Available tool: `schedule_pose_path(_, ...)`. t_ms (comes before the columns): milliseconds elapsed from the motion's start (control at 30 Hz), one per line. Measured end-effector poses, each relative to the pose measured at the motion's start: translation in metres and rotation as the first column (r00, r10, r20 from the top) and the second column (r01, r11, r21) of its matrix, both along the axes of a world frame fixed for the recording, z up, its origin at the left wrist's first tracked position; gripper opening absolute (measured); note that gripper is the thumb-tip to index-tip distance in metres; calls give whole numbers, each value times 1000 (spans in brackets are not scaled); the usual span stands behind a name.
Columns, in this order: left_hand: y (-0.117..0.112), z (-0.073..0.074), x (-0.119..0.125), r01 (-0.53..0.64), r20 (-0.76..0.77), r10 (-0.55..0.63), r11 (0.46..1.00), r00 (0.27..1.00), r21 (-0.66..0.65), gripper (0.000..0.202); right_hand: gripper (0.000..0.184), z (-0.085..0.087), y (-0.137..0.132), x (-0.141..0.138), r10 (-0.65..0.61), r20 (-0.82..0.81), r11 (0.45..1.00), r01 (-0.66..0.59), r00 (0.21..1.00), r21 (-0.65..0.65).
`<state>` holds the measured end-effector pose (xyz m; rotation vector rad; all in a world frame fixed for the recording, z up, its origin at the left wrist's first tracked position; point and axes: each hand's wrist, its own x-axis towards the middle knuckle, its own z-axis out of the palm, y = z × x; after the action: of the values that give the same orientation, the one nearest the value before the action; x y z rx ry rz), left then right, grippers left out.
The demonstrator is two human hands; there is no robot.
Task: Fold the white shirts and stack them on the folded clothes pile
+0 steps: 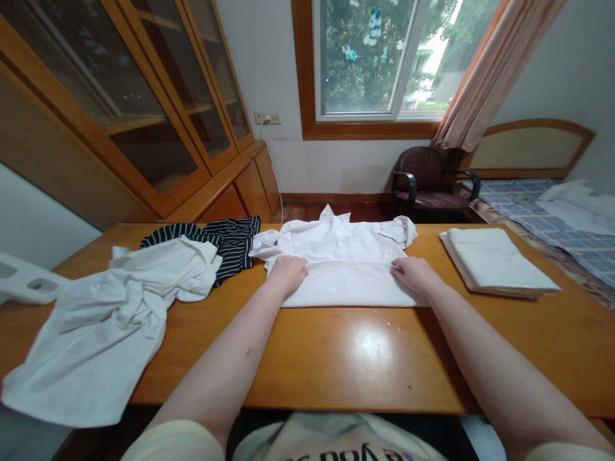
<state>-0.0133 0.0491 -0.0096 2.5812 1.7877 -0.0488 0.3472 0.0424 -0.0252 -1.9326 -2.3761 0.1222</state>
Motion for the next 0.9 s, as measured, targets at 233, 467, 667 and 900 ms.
schedule_pose_path(233,-47,29,-15,34,196,-2,986,981,-164,33,42,26,-45,16,-19,-452,985,-62,892,-164)
schedule_pose_path(467,-103,23,-29,173,311,-21,864,950,-473,33,44,22,-105,23,-106,-508,903,-131,855,-410)
schedule_pose_path(667,-125,22,-42,168,331,72,748,941,-642,42,46,21,-138,15,-142,-468,806,-172,872,-566)
schedule_pose_path(900,-121,45,-36,456,553,126,432,824,-778,36,43,51,-139,1,-212,-626,470,-483,750,-739)
